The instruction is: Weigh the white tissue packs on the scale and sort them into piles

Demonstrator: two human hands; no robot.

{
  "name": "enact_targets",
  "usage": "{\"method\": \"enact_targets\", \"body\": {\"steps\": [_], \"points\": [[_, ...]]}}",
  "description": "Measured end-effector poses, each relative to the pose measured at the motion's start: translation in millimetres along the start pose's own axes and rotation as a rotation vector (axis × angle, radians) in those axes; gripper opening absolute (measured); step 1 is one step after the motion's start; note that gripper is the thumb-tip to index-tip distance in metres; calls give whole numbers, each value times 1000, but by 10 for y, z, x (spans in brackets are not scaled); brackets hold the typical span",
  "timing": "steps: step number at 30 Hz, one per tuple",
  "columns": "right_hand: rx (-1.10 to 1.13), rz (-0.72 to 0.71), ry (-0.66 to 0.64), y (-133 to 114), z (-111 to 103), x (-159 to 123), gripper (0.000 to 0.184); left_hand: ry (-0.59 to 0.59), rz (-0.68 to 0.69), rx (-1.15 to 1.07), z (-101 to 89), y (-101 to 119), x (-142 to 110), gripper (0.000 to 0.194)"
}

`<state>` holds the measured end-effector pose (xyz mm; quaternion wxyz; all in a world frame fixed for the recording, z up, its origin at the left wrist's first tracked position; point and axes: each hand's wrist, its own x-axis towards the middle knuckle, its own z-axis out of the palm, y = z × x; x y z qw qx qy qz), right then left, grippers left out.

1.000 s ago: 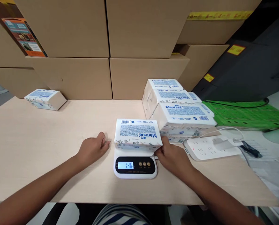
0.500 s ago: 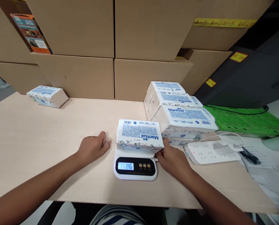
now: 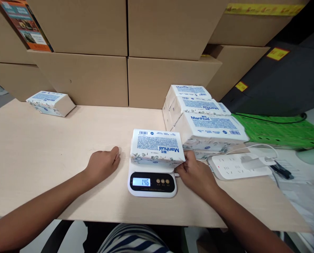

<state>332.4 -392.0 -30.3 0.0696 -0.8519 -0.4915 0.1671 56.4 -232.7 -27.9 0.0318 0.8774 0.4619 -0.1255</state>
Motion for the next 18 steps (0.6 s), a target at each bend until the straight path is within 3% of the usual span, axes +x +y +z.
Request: {"method": "enact_targets", "body": {"steps": [18], "points": [[-13, 19, -71, -28, -14, 11, 15, -19, 35, 24, 34, 15, 38, 27]]}}
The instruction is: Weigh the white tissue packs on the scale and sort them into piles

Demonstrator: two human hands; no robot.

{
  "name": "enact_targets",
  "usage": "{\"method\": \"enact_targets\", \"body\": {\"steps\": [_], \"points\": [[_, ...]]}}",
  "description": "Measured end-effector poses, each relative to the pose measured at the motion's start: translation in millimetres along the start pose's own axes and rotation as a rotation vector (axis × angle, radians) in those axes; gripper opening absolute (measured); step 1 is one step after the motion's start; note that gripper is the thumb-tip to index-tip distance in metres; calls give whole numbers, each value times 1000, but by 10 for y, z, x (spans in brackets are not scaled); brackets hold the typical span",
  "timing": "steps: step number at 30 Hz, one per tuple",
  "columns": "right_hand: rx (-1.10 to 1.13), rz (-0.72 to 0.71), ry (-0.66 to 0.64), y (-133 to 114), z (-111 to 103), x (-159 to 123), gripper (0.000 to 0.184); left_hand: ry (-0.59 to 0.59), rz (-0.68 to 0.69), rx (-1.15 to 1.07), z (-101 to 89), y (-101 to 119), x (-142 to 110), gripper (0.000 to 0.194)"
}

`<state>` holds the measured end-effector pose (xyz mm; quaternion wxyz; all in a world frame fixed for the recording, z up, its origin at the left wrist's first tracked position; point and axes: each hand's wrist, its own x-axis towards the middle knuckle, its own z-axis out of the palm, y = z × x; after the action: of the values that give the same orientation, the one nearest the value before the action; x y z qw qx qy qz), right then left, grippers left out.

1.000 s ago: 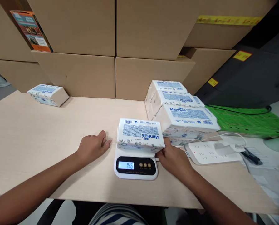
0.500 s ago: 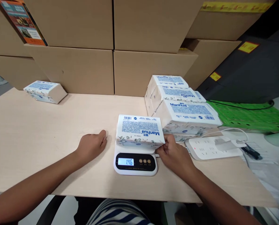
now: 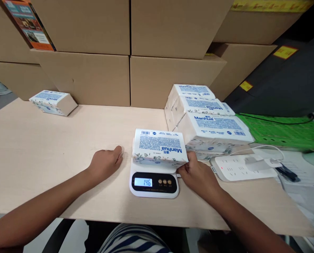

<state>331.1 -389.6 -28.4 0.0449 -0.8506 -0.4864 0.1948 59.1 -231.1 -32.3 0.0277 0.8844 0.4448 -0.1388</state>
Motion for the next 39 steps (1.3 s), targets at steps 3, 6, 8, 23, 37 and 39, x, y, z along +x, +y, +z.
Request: {"method": "enact_targets", "body": {"steps": [3, 6, 8, 23, 37, 39], "points": [[-20, 2, 5, 8, 0, 12, 16, 5, -4, 10, -7, 11, -13, 29], [-16, -18, 19, 5, 4, 15, 17, 12, -5, 15, -19, 18, -36, 29], [8, -39, 11, -7, 11, 11, 17, 7, -9, 6, -29, 16, -50, 29], [117, -123, -5, -27, 23, 21, 23, 109, -6, -63, -6, -45, -83, 20], [-211, -275, 209, -147, 5, 7, 26, 95, 152, 83, -439, 350, 22, 20], [-281, -380, 217, -118, 4, -3, 25, 154, 157, 69, -477, 392, -14, 23]]}}
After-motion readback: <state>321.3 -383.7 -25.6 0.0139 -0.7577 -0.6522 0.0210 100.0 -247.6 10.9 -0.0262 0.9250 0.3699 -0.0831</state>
